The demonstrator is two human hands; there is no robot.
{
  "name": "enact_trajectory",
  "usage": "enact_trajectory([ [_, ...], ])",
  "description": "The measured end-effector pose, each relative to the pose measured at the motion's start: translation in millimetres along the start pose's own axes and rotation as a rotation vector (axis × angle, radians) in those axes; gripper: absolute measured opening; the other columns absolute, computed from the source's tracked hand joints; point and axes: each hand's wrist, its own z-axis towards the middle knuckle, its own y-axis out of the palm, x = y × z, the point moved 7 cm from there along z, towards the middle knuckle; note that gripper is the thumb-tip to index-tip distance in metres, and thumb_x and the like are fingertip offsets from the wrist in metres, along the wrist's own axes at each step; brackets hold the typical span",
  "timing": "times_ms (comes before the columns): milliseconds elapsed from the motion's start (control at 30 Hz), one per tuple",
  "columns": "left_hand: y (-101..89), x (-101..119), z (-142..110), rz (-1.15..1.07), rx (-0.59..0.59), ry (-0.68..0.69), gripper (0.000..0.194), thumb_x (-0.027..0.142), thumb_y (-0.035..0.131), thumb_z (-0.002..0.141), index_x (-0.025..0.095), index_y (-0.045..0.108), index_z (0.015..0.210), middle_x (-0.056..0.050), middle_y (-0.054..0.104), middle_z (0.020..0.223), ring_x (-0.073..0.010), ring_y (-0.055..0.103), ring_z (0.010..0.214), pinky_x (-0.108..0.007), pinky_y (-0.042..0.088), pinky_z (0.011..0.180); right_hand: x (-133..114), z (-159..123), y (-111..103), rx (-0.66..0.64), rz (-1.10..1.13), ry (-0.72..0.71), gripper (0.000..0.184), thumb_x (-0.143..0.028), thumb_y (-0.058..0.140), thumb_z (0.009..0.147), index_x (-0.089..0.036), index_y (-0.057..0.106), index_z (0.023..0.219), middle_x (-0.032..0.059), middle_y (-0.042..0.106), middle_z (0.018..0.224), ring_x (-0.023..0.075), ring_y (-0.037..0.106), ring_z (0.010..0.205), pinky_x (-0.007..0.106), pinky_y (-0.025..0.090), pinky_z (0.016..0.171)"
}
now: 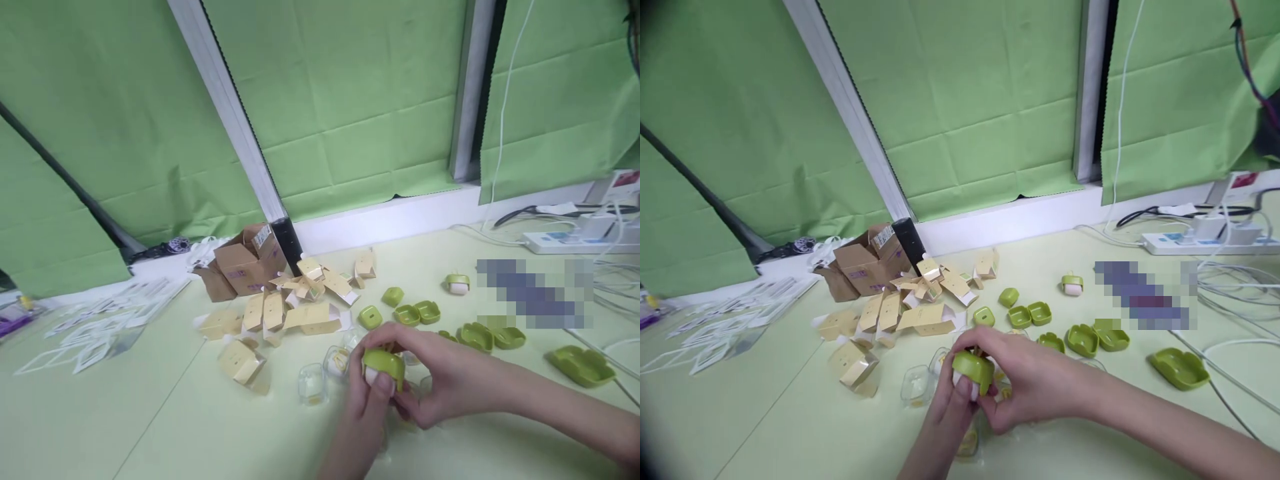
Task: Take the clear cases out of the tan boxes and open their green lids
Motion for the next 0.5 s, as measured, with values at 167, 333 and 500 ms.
enact_trajectory([
  [167, 4.0, -3, -9, -0.051, -0.075, 0.032, 0.06, 0.051, 0.057, 0.082, 0.02, 0.036, 0.129, -0.013, 0.051, 0.128, -0.0282, 0.046, 0.121, -0.042, 0.035, 0.102, 4, -7, 13, -0.045, 0.029, 0.021, 0.064, -0.002, 0.055, 0.066, -0.025, 0.038, 0.123, 0.0039, 0.061, 0.111, 0.0189, 0.061, 0.096, 0.031, 0.05, 0.082],
  [333, 4.2, -17, -14, -0.185, -0.023, 0.002, 0.062, 0.048, 0.069, 0.072, 0.021, 0.046, 0.123, -0.008, 0.061, 0.112, -0.0258, 0.055, 0.105, -0.037, 0.041, 0.092, 7, -11, 24, -0.096, 0.148, 0.099, 0.072, -0.002, 0.056, 0.061, -0.027, 0.029, 0.124, 0.0072, 0.055, 0.116, 0.0221, 0.059, 0.103, 0.031, 0.051, 0.081],
  [500, 10.3, -22, -21, -0.351, -0.122, -0.101, 0.068, 0.044, 0.07, 0.071, 0.023, 0.042, 0.129, -0.009, 0.06, 0.112, -0.0269, 0.057, 0.105, -0.034, 0.047, 0.079, 9, -12, 27, -0.086, 0.217, 0.149, 0.075, -0.003, 0.06, 0.057, -0.028, 0.03, 0.121, 0.0061, 0.05, 0.121, 0.0212, 0.057, 0.104, 0.026, 0.051, 0.075],
])
